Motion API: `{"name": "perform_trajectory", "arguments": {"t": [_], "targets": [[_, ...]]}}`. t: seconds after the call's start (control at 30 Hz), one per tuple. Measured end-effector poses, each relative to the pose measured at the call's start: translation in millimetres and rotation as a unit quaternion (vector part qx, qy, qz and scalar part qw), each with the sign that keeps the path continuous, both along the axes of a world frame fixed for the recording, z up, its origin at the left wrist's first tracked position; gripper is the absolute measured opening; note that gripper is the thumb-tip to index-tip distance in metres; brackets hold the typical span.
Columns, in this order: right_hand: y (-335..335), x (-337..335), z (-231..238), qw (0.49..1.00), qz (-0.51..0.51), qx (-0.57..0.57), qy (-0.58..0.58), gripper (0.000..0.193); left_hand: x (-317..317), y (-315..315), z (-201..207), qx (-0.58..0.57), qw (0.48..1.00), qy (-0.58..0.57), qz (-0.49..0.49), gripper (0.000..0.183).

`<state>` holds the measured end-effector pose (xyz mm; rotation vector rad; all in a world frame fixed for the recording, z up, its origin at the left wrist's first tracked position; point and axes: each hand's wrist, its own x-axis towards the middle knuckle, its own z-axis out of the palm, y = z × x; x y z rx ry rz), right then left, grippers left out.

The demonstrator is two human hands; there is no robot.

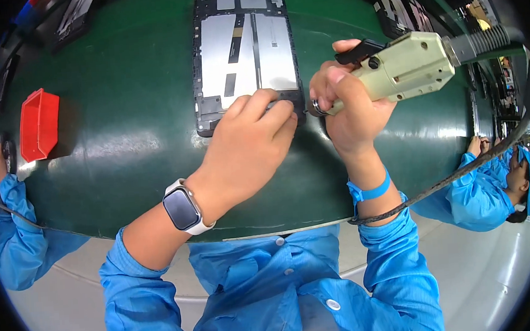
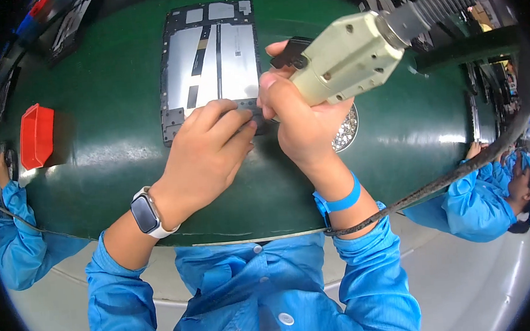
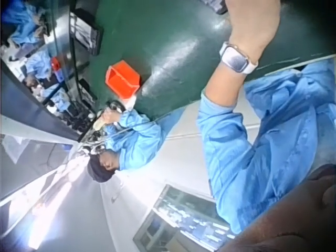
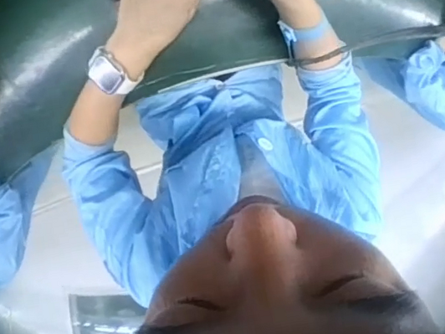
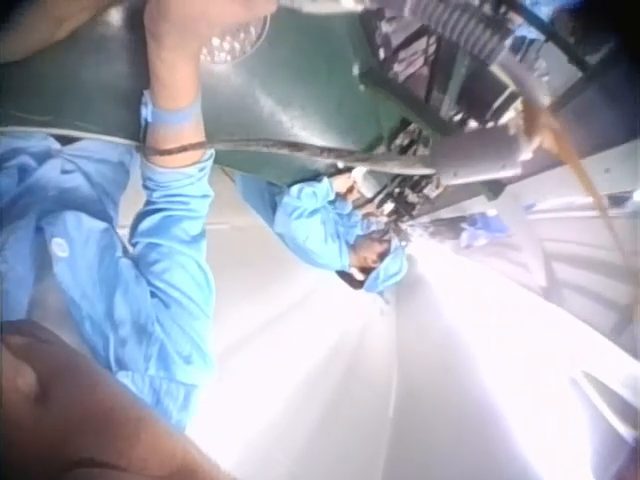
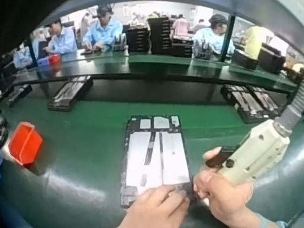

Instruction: The person assembles tablets by taking them from a conveyor belt, positioning internal components by hand, driving screws using an electric screwdriver, and placing the tablets back onto the conveyor belt.

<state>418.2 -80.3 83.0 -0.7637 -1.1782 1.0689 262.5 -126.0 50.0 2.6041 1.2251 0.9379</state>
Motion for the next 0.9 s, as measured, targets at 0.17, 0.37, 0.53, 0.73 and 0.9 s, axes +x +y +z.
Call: {"name": "perform_trajectory", "arguments": {"t": [0.17, 0.37, 0.53, 0.73, 0.9], "targets": [[3.1, 1.5, -10.8, 0.997, 0.029, -0.016, 0.073, 0.028, -0.2, -3.1, 3.0, -0.016, 1.0, 0.012, -0.007, 0.027], [0.0, -2.8, -8.5, 1.0, 0.021, -0.01, -0.002, 0.03, -1.2, -2.5, 3.0, -0.011, 1.0, 0.007, 0.0, 0.025], [-4.6, -0.4, -7.5, 1.0, -0.021, -0.006, -0.022, 0.031, 5.6, 1.3, 1.4, -0.03, 0.999, -0.019, -0.015, 0.025], [0.5, 34.3, 10.6, 0.996, -0.071, 0.057, -0.004, 0.035, -6.1, 6.2, 1.2, -0.025, 0.996, -0.071, -0.04, 0.026], [-3.8, 79.1, -7.1, 0.992, -0.103, 0.059, 0.038, 0.03, -4.0, 12.9, -1.1, -0.015, 0.996, -0.076, -0.036, 0.021]]}}
